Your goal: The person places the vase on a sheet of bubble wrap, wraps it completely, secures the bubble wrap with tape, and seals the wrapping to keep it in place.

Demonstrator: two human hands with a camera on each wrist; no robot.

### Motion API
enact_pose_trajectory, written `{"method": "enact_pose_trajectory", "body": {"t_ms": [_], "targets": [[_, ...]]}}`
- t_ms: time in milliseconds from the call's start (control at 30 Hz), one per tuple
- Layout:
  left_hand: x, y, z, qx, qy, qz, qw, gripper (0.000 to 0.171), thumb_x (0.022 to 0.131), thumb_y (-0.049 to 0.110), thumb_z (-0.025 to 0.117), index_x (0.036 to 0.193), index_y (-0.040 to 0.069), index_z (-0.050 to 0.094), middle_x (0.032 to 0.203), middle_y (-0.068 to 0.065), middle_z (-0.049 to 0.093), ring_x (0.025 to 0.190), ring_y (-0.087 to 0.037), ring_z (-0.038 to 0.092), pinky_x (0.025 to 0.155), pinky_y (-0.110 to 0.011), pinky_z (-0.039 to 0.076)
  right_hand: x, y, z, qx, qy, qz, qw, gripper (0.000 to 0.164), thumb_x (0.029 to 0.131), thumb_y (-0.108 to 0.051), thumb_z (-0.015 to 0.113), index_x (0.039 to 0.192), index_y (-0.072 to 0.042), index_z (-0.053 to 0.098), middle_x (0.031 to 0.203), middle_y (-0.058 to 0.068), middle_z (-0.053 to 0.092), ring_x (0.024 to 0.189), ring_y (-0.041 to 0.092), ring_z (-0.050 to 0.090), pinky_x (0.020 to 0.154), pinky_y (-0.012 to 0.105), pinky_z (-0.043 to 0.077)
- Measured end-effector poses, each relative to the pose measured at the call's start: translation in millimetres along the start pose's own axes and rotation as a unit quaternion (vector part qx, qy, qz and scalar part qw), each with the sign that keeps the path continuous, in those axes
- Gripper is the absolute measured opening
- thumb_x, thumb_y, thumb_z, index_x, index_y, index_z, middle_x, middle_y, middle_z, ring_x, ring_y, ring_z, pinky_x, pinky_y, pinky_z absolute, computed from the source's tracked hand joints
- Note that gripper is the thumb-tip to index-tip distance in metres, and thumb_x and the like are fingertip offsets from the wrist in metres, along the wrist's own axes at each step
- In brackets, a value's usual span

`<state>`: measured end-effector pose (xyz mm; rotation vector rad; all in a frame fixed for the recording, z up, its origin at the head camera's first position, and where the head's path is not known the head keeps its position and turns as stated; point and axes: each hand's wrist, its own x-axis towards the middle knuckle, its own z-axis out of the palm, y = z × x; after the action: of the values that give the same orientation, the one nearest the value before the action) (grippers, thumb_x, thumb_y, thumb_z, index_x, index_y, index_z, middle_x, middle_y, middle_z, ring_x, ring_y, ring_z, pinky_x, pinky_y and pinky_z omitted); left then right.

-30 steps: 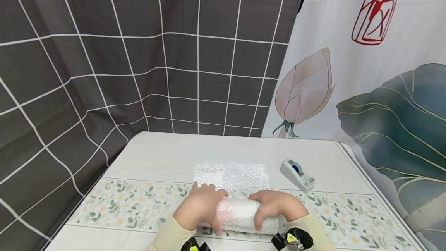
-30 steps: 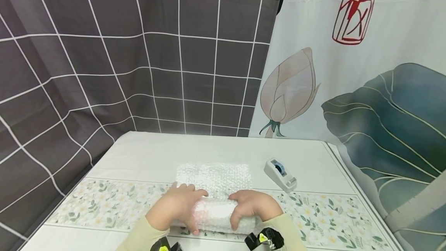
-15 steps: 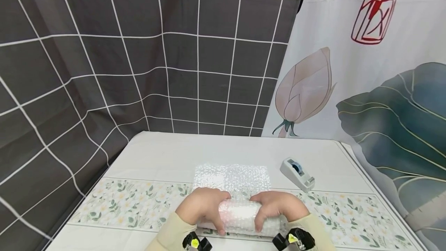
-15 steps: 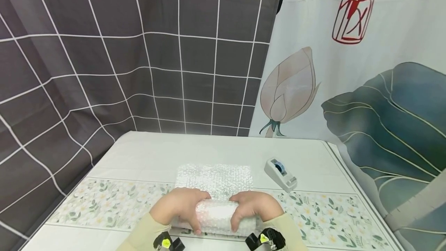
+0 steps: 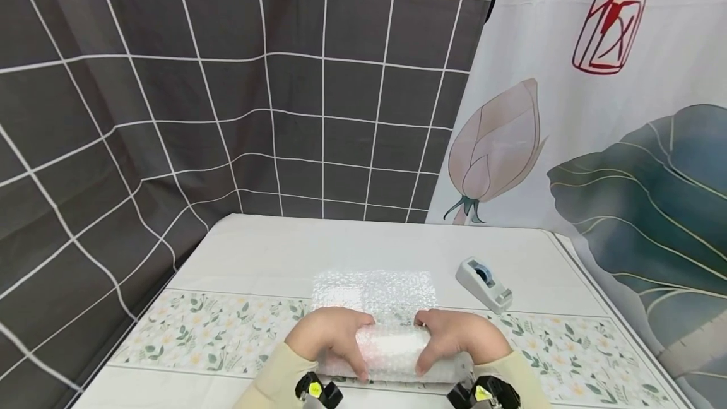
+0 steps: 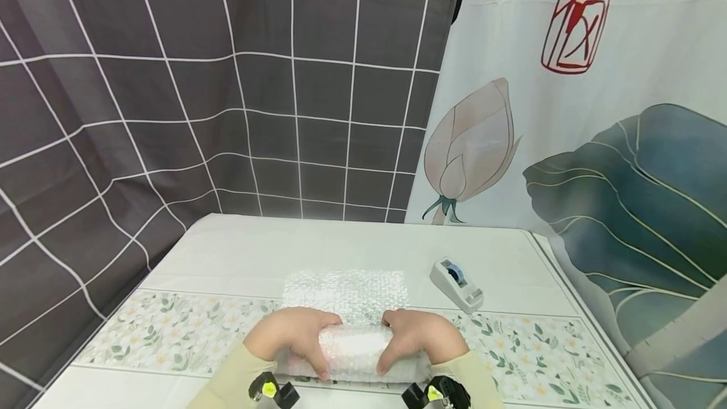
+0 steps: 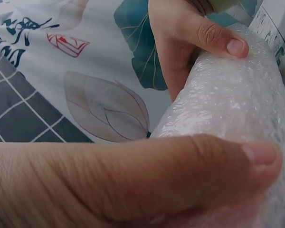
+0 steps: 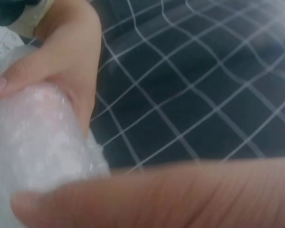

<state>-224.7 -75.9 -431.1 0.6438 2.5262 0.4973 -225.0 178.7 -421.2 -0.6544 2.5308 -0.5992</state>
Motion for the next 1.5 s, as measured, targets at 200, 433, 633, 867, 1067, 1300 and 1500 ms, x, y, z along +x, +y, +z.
{"method": "enact_pose_trajectory", "body": {"t_ms": [200, 433, 633, 867, 1067, 1300, 1500], "targets": [[1.0, -7.1, 0.9, -0.080, -0.021, 0.024, 0.9963, 0.061, 0.063, 0.028, 0.091, 0.119, 0.021, 0.067, 0.106, 0.012, 0.067, 0.097, -0.009, 0.063, 0.089, -0.029, 0.051, -10, -30, 7, -0.124, 0.058, 0.005, 0.991, 0.073, 0.057, -0.039, 0.092, 0.118, -0.010, 0.064, 0.106, 0.004, 0.064, 0.100, 0.029, 0.059, 0.088, 0.052, 0.051], [1.7, -10.9, -1.7, -0.136, -0.029, 0.012, 0.9903, 0.058, 0.063, 0.025, 0.090, 0.116, 0.016, 0.069, 0.104, 0.007, 0.068, 0.097, -0.012, 0.063, 0.093, -0.033, 0.051, 3, -51, 34, -0.260, 0.089, 0.028, 0.961, 0.090, 0.046, -0.040, 0.096, 0.122, -0.008, 0.059, 0.108, 0.013, 0.064, 0.101, 0.036, 0.063, 0.089, 0.056, 0.052], [-3.7, -6.1, -6.1, -0.096, -0.011, -0.014, 0.9952, 0.070, 0.066, 0.034, 0.090, 0.129, 0.018, 0.063, 0.117, 0.003, 0.067, 0.109, -0.016, 0.062, 0.096, -0.039, 0.050, 13, -41, 31, -0.237, 0.098, 0.004, 0.967, 0.074, 0.045, -0.028, 0.090, 0.112, -0.012, 0.063, 0.093, 0.003, 0.065, 0.083, 0.027, 0.062, 0.074, 0.046, 0.055], [-17.4, 12.8, -8.6, 0.045, 0.065, -0.008, 0.9968, 0.076, 0.063, 0.048, 0.089, 0.130, 0.024, 0.064, 0.108, 0.003, 0.065, 0.099, -0.018, 0.059, 0.085, -0.040, 0.052, 18, -30, 30, -0.195, 0.115, -0.021, 0.974, 0.067, 0.041, -0.030, 0.086, 0.102, -0.014, 0.065, 0.080, -0.004, 0.062, 0.069, 0.020, 0.058, 0.058, 0.038, 0.050], [-18.9, 28.8, 1.3, 0.118, 0.121, 0.045, 0.9845, 0.087, 0.058, 0.047, 0.094, 0.135, 0.025, 0.060, 0.108, 0.005, 0.063, 0.102, -0.017, 0.058, 0.098, -0.044, 0.048, 17, -25, 28, -0.130, 0.083, -0.010, 0.988, 0.061, 0.040, -0.031, 0.082, 0.097, -0.015, 0.066, 0.073, -0.009, 0.061, 0.062, 0.014, 0.053, 0.055, 0.036, 0.048], [-12.7, 42.4, 17.9, 0.196, 0.147, 0.048, 0.9682, 0.090, 0.051, 0.047, 0.098, 0.131, 0.030, 0.060, 0.105, 0.006, 0.061, 0.098, -0.016, 0.058, 0.094, -0.044, 0.050, 16, -20, 26, -0.065, 0.041, 0.014, 0.997, 0.053, 0.044, -0.034, 0.079, 0.093, -0.018, 0.065, 0.078, -0.011, 0.061, 0.067, 0.014, 0.054, 0.061, 0.037, 0.050], [-3.3, 39.5, 23.7, 0.228, 0.162, 0.042, 0.9592, 0.087, 0.050, 0.046, 0.098, 0.128, 0.030, 0.062, 0.105, 0.008, 0.063, 0.096, -0.014, 0.059, 0.087, -0.041, 0.051, 14, -21, 23, -0.045, 0.039, 0.017, 0.998, 0.066, 0.044, -0.034, 0.080, 0.106, -0.016, 0.065, 0.085, -0.010, 0.064, 0.072, 0.014, 0.057, 0.067, 0.040, 0.051]]}}
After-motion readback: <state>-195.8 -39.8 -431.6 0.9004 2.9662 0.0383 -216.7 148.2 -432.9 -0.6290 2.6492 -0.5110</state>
